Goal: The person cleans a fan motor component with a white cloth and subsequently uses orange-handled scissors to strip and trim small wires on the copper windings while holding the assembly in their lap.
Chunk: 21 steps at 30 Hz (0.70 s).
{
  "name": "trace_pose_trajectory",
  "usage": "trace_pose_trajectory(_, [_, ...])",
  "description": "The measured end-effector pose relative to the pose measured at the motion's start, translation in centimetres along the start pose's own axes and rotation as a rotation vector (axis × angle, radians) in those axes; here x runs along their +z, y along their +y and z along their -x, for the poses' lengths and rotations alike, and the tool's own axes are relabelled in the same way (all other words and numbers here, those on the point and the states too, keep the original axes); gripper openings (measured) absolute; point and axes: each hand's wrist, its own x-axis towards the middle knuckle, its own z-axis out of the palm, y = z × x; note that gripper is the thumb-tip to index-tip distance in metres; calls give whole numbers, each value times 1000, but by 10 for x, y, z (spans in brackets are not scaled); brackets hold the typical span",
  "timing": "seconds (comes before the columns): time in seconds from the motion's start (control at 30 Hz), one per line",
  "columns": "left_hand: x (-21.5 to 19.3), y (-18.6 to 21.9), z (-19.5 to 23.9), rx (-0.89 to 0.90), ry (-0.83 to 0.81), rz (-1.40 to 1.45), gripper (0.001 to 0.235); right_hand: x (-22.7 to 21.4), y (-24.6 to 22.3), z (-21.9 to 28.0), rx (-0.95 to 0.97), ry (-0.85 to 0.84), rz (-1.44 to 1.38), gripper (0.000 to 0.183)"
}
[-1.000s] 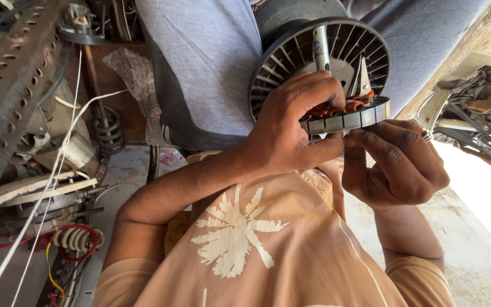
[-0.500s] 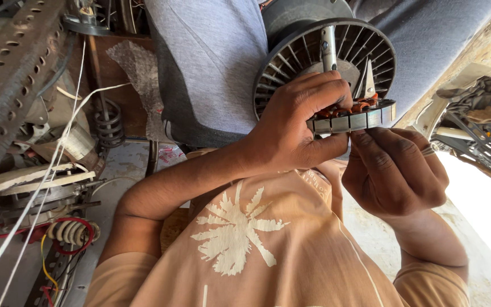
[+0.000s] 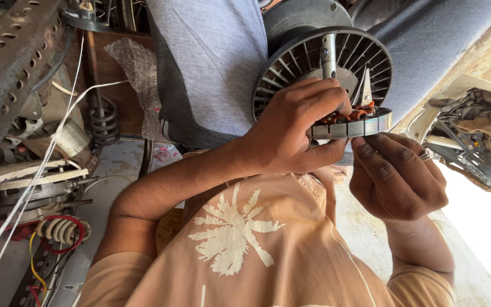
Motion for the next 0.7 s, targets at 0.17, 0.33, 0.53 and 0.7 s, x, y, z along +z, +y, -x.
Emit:
trace_pose_trajectory(0.17, [21,11,29,238,217,-172,38,24,35,19,289,467,-33,7])
trace_pose_trajectory(0.33, [52,12,72,317,94,-258,54,30,19,14,591,401,-1025,10])
trace_pose_trajectory(0.53, [62,28,83,147,295,-301,80,10,-34,37,445,189,-768,9])
trace_pose_trajectory(0.7, [45,20,71,205,450,-236,73,-1,-40,38,229,72,-609,3])
